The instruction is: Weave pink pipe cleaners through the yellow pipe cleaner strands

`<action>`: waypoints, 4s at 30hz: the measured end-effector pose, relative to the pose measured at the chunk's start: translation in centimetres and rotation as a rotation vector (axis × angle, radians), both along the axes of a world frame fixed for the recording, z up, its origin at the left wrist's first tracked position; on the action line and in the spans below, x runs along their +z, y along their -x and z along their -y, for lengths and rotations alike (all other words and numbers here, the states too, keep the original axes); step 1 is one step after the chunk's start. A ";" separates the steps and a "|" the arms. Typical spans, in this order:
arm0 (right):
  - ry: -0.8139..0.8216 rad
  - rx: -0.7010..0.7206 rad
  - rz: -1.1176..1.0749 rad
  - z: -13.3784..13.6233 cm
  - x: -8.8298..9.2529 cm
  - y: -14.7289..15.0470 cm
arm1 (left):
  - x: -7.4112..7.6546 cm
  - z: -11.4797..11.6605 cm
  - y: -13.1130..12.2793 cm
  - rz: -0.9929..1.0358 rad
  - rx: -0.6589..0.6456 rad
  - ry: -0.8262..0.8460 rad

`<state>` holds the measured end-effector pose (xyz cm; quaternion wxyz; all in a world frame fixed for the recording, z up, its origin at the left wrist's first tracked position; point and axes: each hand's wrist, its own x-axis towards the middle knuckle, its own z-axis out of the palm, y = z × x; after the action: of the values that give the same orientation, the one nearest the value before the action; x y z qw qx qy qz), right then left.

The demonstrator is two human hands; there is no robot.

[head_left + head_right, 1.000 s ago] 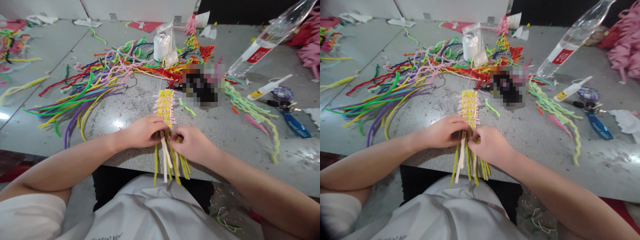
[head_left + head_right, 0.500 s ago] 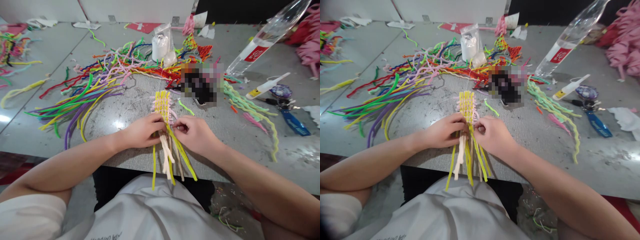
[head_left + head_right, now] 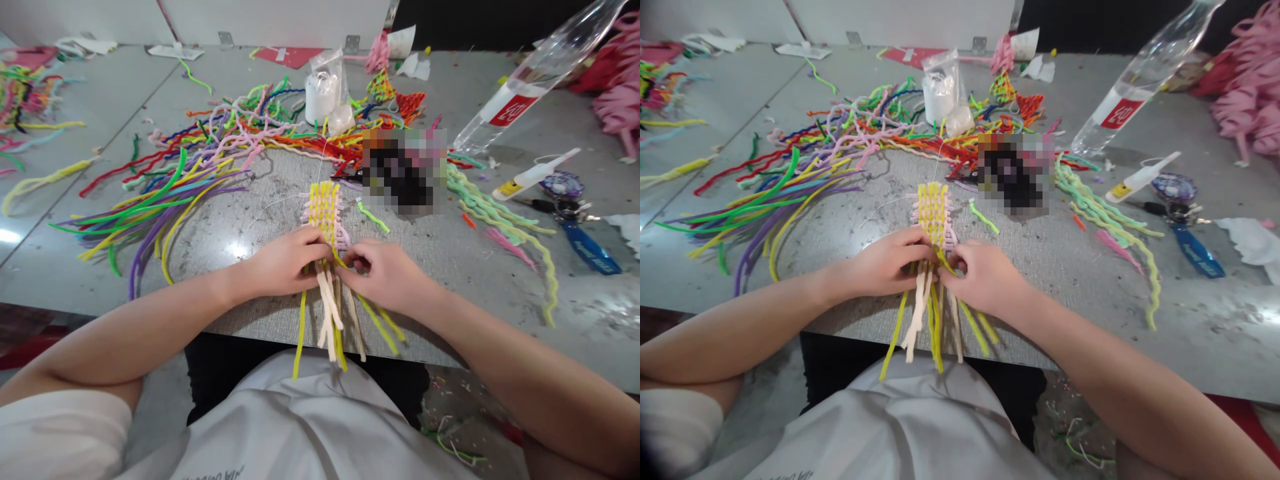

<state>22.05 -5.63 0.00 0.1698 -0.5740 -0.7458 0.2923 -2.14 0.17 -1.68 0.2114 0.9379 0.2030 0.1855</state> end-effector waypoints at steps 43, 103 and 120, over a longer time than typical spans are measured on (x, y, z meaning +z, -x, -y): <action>-0.054 0.059 0.435 2.7 1.4 2.6 | 0.2 0.1 0.1 -0.044 0.003 0.088; 0.032 0.049 -0.056 0.1 -0.2 0.3 | -0.3 0.3 -0.2 0.022 0.104 0.000; 0.056 0.074 -0.093 0.7 -0.2 0.6 | -0.5 0.3 -0.3 0.116 0.081 0.011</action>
<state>21.44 -6.30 -0.17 0.1771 -0.5364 -0.7494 0.3453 -1.85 -0.13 -2.16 0.2204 0.9154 0.2291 0.2468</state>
